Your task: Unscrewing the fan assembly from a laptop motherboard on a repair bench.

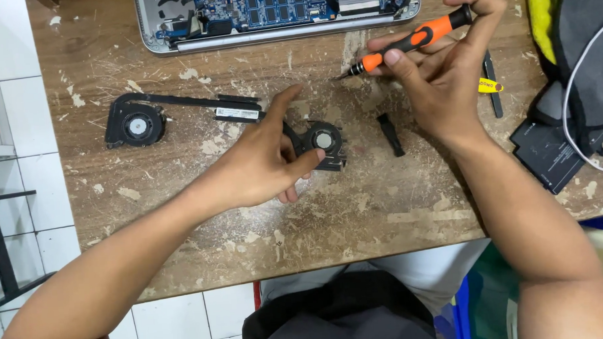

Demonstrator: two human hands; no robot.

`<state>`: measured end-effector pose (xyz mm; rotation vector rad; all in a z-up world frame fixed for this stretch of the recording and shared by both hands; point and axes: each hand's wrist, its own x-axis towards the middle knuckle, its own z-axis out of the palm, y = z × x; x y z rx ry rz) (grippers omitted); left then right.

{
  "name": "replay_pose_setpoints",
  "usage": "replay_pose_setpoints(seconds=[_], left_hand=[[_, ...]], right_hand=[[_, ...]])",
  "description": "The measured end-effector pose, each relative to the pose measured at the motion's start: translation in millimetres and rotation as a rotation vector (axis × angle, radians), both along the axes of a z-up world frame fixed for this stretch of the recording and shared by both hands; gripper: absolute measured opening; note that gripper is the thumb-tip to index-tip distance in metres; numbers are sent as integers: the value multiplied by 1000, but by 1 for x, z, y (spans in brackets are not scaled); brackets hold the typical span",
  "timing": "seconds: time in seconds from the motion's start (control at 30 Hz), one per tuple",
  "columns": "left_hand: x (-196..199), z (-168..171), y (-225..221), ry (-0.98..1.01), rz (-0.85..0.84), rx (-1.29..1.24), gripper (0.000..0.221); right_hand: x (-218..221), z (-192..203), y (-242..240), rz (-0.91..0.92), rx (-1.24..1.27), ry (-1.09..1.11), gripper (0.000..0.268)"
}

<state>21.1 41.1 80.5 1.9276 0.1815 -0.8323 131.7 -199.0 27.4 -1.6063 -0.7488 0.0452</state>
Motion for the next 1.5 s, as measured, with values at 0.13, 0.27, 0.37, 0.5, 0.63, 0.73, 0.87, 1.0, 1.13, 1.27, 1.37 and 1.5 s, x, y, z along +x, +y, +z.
replay_pose_setpoints(seconds=[0.13, 0.27, 0.37, 0.5, 0.63, 0.73, 0.87, 1.0, 1.13, 1.27, 1.37, 1.5], left_hand=[[2, 6, -2, 32, -8, 44, 97], [-2, -15, 1, -90, 23, 30, 87], [-7, -48, 6, -458, 60, -22, 57], [-2, -79, 10, -1054, 61, -49, 29], [1, -88, 12, -1175, 51, 11, 28], [4, -90, 13, -1230, 33, 25, 23], [8, -92, 16, -1299, 14, 55, 20], [13, -97, 17, -1316, 1, 50, 20], [14, -96, 16, -1322, 0, 57, 16], [14, -95, 15, -1323, 1, 64, 14], [14, -94, 15, -1317, -2, 84, 13], [14, -94, 16, -1346, -2, 171, 8]], right_hand=[[1, -1, 0, -21, 1, 15, 61], [1, 3, 1, 43, 63, -27, 58], [-2, 3, -2, 80, 86, 60, 53], [-5, 6, -2, 178, 138, 215, 48], [-6, -2, -3, 197, 171, 258, 49], [-7, -2, -3, 189, 160, 273, 50], [-7, -1, -1, 178, 119, 264, 50], [-6, -1, -2, 184, 115, 262, 50], [-5, 0, -1, 183, 96, 254, 49], [-6, -1, -1, 171, 100, 269, 49], [-6, 0, -1, 163, 93, 278, 49], [-6, -1, 0, 162, 85, 255, 48]])
